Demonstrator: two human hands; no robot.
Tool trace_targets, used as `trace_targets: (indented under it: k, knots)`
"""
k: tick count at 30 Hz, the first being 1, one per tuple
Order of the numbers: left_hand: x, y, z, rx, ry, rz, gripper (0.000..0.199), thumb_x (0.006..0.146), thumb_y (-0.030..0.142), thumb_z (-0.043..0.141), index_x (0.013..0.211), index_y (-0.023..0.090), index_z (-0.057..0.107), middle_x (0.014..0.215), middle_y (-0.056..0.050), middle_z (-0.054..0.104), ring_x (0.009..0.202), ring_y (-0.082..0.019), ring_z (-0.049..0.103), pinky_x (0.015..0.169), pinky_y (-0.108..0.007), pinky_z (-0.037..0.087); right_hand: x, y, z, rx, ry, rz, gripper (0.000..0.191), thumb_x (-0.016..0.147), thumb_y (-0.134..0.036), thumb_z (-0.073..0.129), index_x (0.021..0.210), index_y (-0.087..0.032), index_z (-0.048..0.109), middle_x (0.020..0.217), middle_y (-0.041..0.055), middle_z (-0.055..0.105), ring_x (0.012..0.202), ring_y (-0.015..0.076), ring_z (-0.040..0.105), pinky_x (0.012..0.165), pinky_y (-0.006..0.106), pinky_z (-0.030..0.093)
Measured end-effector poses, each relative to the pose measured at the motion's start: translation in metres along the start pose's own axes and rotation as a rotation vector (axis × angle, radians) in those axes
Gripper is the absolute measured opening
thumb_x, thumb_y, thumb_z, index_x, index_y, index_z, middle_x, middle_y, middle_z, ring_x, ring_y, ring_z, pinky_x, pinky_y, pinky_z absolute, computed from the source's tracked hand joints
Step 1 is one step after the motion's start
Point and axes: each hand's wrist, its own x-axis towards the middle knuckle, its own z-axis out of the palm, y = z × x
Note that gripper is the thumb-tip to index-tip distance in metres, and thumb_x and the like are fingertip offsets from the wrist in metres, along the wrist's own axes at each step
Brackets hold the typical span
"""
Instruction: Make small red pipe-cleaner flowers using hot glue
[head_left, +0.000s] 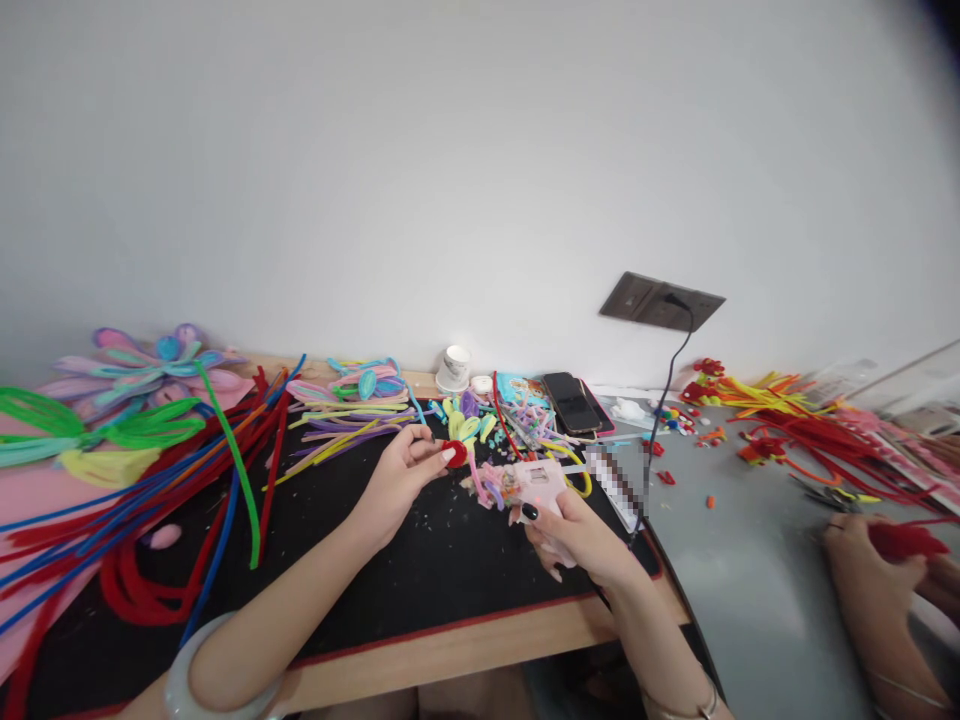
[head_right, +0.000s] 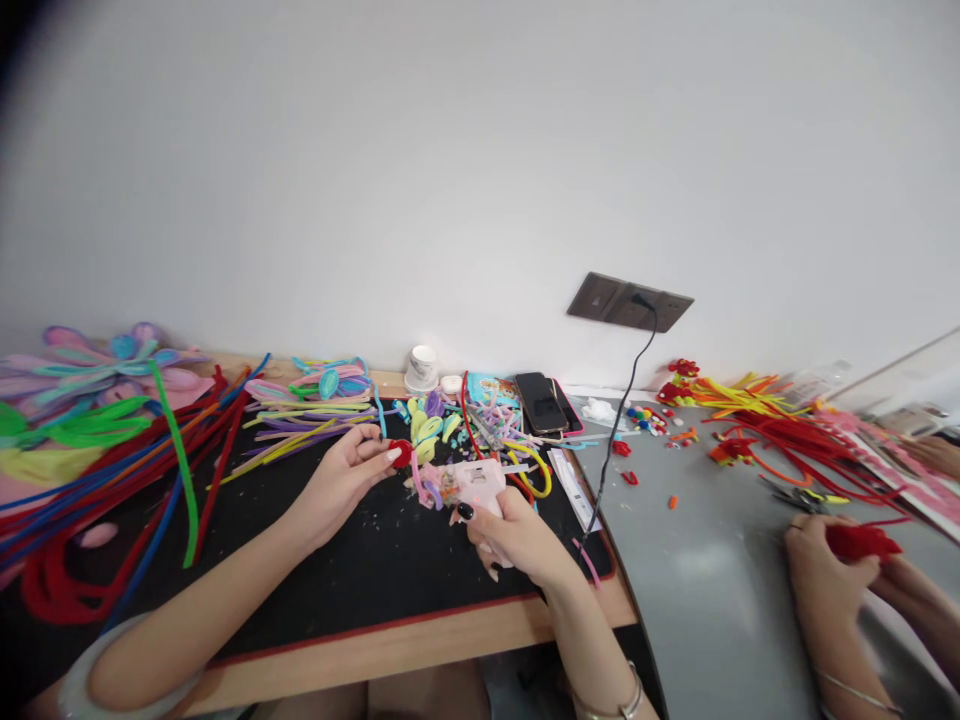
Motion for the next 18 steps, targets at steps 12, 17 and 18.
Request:
trace_targets:
  k: [12,17,18]
  knots:
    - [0.001,0.0,-0.002,0.045,0.061,0.022,0.037,0.065,0.026,0.076,0.082,0.021,0.043,0.078,0.0,0.069,0.076,-0.015,0.063,0.069,-0.026,0.044,-0.013,0.008,-0.057,-0.481,0.619,-0.151,0.029,0.08,-0.042,0.051,0.094,-0.016,0.055,0.048,-0.0046,0.047,0.043,0.0138,0.044,0.045,0.025,0.038]
    - [0.001,-0.001,-0.002,0.059,0.055,0.03,0.036,0.065,0.027,0.076,0.081,0.021,0.044,0.075,0.002,0.067,0.073,-0.015,0.062,0.069,-0.026,0.044,-0.018,0.012,-0.086,-0.98,0.92,0.013,0.033,0.085,-0.034,0.042,0.111,-0.015,0.052,0.091,0.0126,0.066,0.083,0.0273,0.063,0.067,0.031,0.044]
    - [0.001,-0.001,-0.003,0.063,0.045,0.034,0.035,0.065,0.028,0.075,0.08,0.021,0.044,0.075,0.003,0.067,0.073,-0.014,0.062,0.069,-0.026,0.043,-0.018,0.013,-0.091,-1.04,0.938,0.066,0.034,0.086,-0.031,0.04,0.112,-0.013,0.05,0.096,0.0153,0.065,0.087,0.0285,0.063,0.068,0.032,0.043]
